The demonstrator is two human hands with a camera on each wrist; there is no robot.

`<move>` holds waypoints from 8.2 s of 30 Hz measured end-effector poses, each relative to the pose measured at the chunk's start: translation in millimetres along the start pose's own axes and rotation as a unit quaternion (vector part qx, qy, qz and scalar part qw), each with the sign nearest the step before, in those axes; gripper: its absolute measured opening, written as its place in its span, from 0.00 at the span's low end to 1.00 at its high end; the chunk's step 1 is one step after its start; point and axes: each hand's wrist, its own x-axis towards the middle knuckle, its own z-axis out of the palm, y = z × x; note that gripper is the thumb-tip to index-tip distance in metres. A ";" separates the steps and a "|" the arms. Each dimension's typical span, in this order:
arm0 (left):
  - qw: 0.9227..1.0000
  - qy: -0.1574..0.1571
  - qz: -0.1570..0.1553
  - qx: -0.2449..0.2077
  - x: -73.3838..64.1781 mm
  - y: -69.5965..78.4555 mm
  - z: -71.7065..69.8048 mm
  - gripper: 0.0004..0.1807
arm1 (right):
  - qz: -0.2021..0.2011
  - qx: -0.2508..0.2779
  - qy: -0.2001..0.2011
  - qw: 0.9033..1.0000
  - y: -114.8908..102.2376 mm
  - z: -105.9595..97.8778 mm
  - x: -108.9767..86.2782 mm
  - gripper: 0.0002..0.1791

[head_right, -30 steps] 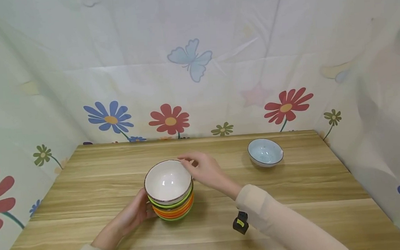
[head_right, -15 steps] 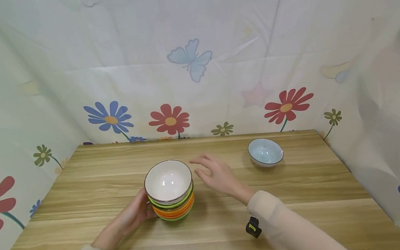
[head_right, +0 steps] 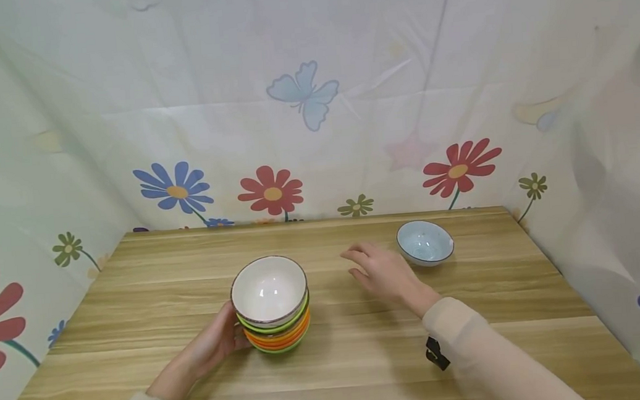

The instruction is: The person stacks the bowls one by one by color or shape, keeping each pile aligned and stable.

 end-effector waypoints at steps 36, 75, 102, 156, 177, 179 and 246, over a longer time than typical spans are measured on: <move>1.000 -0.007 0.000 -0.009 2.6 -1.9 -3.5 0.39 | 0.332 -0.022 -0.133 0.934 95.1 -35.8 -40.6 0.31; 1.000 -0.012 0.000 -0.002 1.1 0.4 -2.6 0.40 | 0.471 0.011 -0.191 0.862 103.9 -54.2 -51.1 0.24; 1.000 -0.018 0.001 0.002 0.1 0.2 -2.4 0.40 | 0.503 0.071 -0.144 0.849 113.9 -49.9 -60.9 0.23; 1.000 -0.006 -0.004 -0.001 1.6 -0.7 -3.3 0.40 | 0.488 0.108 -0.105 0.860 90.2 -50.4 -38.5 0.21; 1.000 -0.005 -0.001 -0.005 1.6 -1.0 -2.4 0.41 | 0.409 0.124 -0.131 0.895 58.1 -55.3 10.7 0.20; 1.000 -0.005 -0.001 -0.004 1.7 -1.1 -2.3 0.41 | 0.400 0.118 -0.132 0.899 55.5 -56.1 14.0 0.20; 1.000 -0.006 0.002 -0.004 1.7 -2.3 -3.3 0.40 | 0.280 0.177 -0.120 0.936 -44.8 -95.5 118.0 0.15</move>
